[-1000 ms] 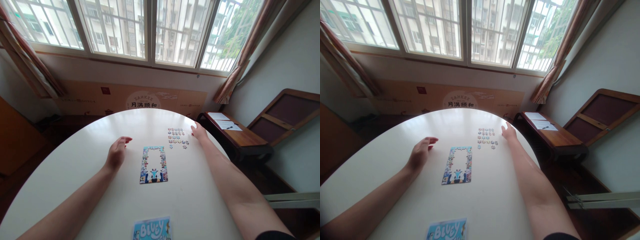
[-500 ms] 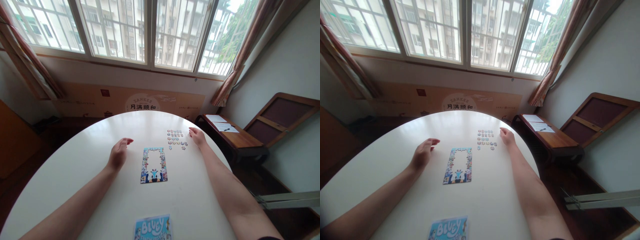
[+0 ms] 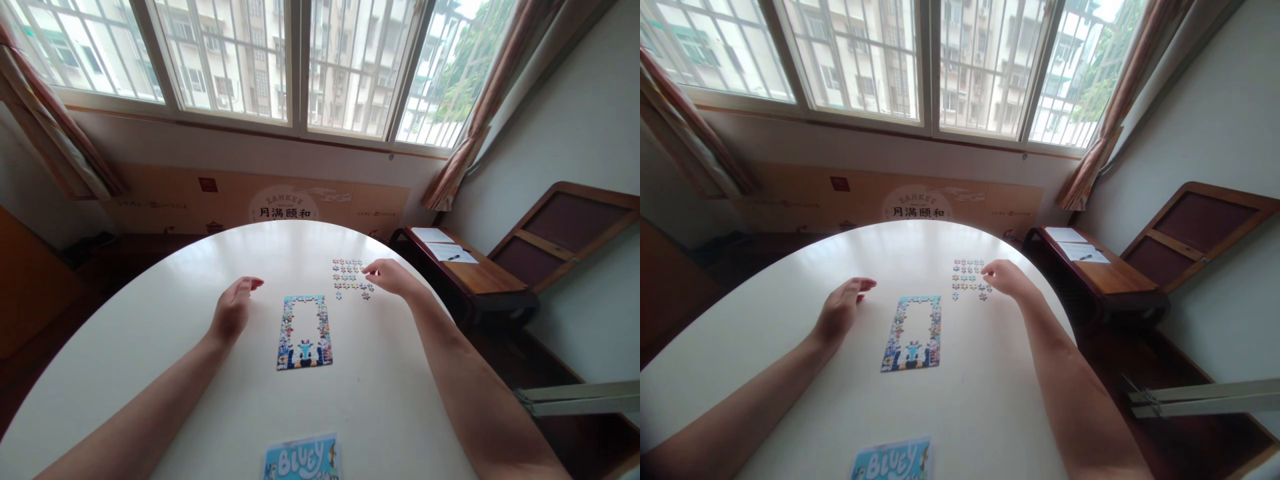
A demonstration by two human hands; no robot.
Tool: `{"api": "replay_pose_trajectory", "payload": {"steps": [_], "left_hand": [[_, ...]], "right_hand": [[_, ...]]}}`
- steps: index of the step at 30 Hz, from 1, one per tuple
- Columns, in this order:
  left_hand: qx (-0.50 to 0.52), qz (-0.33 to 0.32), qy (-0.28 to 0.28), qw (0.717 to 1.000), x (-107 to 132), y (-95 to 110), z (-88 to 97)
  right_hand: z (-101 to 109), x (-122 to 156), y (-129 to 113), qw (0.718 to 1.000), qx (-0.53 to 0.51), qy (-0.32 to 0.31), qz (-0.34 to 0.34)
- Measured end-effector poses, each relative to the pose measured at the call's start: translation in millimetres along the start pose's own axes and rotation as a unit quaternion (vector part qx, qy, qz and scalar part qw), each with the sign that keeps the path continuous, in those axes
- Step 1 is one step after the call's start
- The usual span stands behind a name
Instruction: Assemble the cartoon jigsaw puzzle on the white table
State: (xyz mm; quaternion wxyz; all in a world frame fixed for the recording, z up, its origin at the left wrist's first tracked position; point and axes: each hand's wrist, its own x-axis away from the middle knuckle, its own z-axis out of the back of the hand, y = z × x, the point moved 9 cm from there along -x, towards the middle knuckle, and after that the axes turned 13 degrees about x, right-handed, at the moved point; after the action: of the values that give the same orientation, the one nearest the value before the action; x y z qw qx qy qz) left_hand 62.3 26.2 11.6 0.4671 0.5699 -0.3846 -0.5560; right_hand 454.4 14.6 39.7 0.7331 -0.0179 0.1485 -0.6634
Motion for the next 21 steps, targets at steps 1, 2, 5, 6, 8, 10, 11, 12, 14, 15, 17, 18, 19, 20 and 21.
{"api": "replay_pose_trajectory", "payload": {"steps": [1,2,5,6,8,10,11,12,14,15,17,18,19,20,21], "left_hand": [[0.0,0.0,-0.001,1.0,0,0,-0.1],[0.0,0.0,-0.001,1.0,0,0,-0.1],[0.001,-0.002,-0.001,1.0,0,0,-0.3],[0.002,-0.003,-0.001,1.0,0,0,-0.4],[0.001,-0.005,-0.001,1.0,0,0,-0.5],[0.0,-0.004,-0.003,1.0,0,0,-0.9],[0.0,-0.004,-0.004,1.0,0,0,-1.2],[0.0,-0.004,-0.005,1.0,0,-1,-1.5],[-0.001,-0.005,-0.005,1.0,0,-1,-1.6],[-0.001,-0.006,-0.006,1.0,0,-1,-1.7],[-0.003,-0.008,-0.005,1.0,0,0,-1.8],[-0.004,-0.008,-0.005,1.0,0,0,-2.0],[-0.005,-0.008,-0.006,1.0,0,0,-2.2],[-0.006,-0.008,-0.006,1.0,0,0,-2.3],[-0.005,-0.008,-0.006,1.0,0,0,-2.5]], "right_hand": [[-3,1,-2,1.0,0.007,-0.014,0.002],[-6,1,-4,1.0,0.014,-0.026,0.002],[-14,0,-4,0.998,0.032,-0.051,-0.002],[-16,0,-4,0.998,0.036,-0.057,-0.003],[-18,-1,-3,0.997,0.043,-0.065,-0.004],[-19,-1,-3,0.996,0.048,-0.07,-0.004],[-20,-1,-3,0.996,0.05,-0.072,-0.002],[-20,-1,-4,0.996,0.052,-0.074,0.0],[-20,-1,-7,0.995,0.056,-0.077,0.006],[-21,-1,-9,0.995,0.059,-0.079,0.009],[-22,-2,-12,0.994,0.065,-0.086,0.014],[-23,-2,-13,0.994,0.068,-0.09,0.015],[-24,-2,-14,0.993,0.07,-0.094,0.015],[-24,-2,-14,0.993,0.072,-0.097,0.014],[-25,-2,-13,0.992,0.073,-0.099,0.012]]}}
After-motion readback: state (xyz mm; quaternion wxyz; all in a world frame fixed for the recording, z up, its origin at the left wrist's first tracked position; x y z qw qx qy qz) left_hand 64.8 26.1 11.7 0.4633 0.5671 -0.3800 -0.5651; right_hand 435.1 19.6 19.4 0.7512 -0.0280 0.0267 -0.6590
